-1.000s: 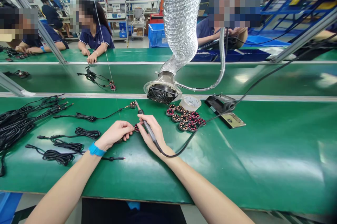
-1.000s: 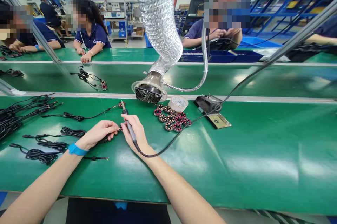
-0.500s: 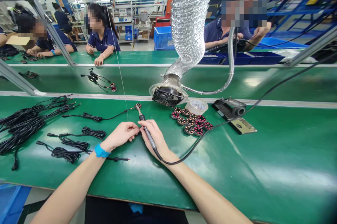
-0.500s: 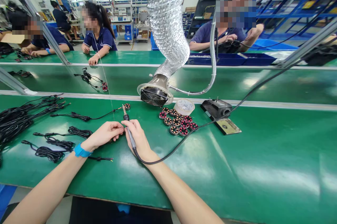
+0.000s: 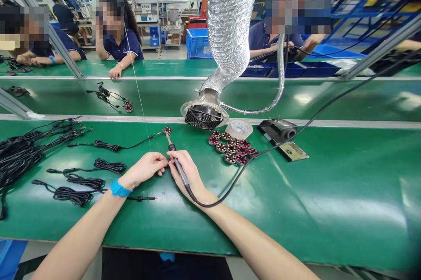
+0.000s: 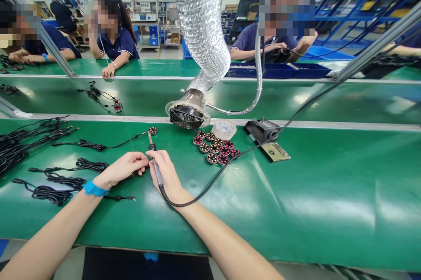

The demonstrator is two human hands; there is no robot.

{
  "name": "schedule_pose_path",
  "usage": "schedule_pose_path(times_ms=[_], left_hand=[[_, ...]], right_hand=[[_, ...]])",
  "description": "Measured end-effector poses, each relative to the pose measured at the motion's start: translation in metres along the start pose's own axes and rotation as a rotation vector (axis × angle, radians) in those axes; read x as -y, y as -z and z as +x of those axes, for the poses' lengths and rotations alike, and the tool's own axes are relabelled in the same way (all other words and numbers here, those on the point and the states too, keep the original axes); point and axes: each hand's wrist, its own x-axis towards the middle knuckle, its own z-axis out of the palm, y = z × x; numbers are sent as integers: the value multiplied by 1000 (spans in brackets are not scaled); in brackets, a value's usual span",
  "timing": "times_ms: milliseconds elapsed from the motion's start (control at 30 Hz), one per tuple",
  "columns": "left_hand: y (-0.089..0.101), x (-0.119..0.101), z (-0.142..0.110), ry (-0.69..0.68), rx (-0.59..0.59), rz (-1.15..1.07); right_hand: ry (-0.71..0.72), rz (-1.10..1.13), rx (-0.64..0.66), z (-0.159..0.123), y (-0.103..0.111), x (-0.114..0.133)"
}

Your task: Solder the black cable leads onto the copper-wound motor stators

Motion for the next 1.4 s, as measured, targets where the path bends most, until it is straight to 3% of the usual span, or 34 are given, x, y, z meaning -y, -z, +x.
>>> schedule_pose_path(times_ms=[367, 600, 1000, 1400], left_hand=[[3, 8, 5, -24, -10, -20], [4, 9, 5, -26, -22, -31], [2, 9, 6, -21, -37, -25], [5, 11, 6, -30, -19, -37]], right_hand=[[-2, -32, 68, 6, 22, -4], [39, -94, 114, 4, 19, -6], [-99, 7, -43, 2, 1, -7], [-128, -75, 33, -1, 10, -12]])
